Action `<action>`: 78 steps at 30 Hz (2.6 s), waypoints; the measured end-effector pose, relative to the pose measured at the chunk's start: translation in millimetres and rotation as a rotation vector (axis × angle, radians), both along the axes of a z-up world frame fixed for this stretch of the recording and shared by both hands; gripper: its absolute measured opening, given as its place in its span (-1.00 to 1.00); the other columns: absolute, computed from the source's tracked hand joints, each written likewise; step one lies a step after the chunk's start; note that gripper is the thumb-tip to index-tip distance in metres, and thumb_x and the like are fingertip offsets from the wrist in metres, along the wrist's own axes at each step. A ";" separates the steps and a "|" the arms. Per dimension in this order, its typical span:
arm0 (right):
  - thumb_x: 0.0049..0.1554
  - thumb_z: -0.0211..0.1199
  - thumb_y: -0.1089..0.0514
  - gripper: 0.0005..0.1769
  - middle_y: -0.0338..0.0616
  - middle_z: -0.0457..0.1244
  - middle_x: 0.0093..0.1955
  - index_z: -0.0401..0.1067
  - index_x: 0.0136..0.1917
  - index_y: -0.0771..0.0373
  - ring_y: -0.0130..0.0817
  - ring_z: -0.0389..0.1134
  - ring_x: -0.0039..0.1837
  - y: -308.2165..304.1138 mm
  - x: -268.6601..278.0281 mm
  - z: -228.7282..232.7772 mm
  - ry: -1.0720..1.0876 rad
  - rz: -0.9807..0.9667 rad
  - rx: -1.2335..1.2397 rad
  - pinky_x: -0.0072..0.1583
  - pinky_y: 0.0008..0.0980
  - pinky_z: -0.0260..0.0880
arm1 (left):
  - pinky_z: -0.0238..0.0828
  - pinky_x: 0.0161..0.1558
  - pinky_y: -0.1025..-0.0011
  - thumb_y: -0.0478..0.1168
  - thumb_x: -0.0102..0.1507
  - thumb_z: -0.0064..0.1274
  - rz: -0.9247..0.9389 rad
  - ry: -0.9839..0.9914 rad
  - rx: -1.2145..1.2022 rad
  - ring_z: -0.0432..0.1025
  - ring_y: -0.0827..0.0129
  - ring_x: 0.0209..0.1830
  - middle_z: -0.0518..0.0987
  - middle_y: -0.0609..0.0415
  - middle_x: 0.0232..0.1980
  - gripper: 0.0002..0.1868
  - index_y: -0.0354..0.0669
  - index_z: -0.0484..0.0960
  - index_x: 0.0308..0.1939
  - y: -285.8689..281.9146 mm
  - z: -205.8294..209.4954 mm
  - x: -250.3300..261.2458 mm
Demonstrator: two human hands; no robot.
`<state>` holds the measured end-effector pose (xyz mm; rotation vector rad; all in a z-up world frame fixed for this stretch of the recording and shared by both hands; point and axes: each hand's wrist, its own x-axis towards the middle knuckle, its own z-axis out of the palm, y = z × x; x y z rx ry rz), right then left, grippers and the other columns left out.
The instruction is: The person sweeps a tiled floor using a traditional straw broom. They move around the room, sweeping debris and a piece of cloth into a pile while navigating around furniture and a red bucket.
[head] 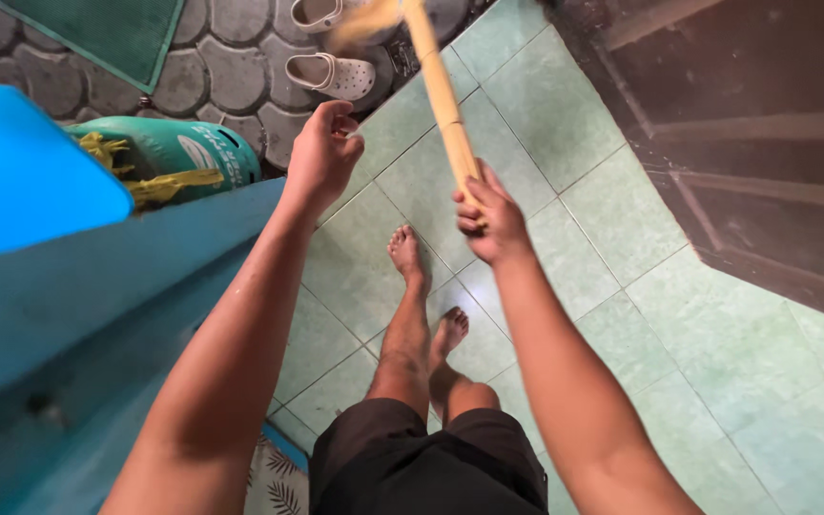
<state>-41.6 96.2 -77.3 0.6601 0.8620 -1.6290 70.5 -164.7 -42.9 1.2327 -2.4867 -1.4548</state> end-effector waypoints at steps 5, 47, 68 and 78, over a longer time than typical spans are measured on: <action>0.22 0.08 0.29 -0.25 -0.29 0.07 -0.20 0.06 0.64 -0.01 -0.63 0.03 -0.33 121.7 8.2 98.3 0.371 0.134 0.152 -0.35 -0.63 0.00 | 0.52 0.04 0.37 -0.26 0.25 0.12 0.041 0.012 0.026 0.61 0.25 0.03 0.61 -0.11 0.18 -0.51 -0.27 0.45 0.26 36.4 19.1 9.9; 0.16 0.11 0.35 -0.69 -0.23 0.00 -0.37 0.16 0.13 0.15 -0.48 -0.02 -0.44 147.6 277.0 39.1 -0.127 -0.223 0.545 -0.44 -0.47 -0.05 | 0.37 0.27 0.19 0.01 0.34 0.10 -0.281 -0.181 0.250 0.39 -0.03 0.37 0.30 -0.30 0.50 -0.20 -0.33 0.14 0.51 115.8 -17.3 155.8; 0.05 0.24 0.37 -0.02 -0.20 0.21 0.09 -0.07 0.63 -0.04 -0.47 0.35 -0.15 272.8 280.8 158.0 0.132 0.002 0.123 -0.19 -0.43 0.43 | 0.61 -0.36 0.26 -0.12 0.13 0.17 -0.443 -0.389 0.585 0.57 0.24 -0.26 0.59 -0.11 -0.15 -0.23 -0.21 0.10 0.30 346.5 -8.9 115.8; 0.15 0.24 0.25 -0.07 -0.19 0.24 -0.23 -0.06 0.67 -0.18 -0.53 0.23 -0.34 318.9 364.8 96.8 -0.253 0.134 0.016 -0.34 -0.53 0.26 | 0.27 0.26 -0.05 0.24 0.28 0.05 -0.705 -0.617 -0.256 0.30 -0.32 0.32 0.32 -0.45 0.40 -0.05 -0.30 0.09 0.52 290.7 -64.7 186.7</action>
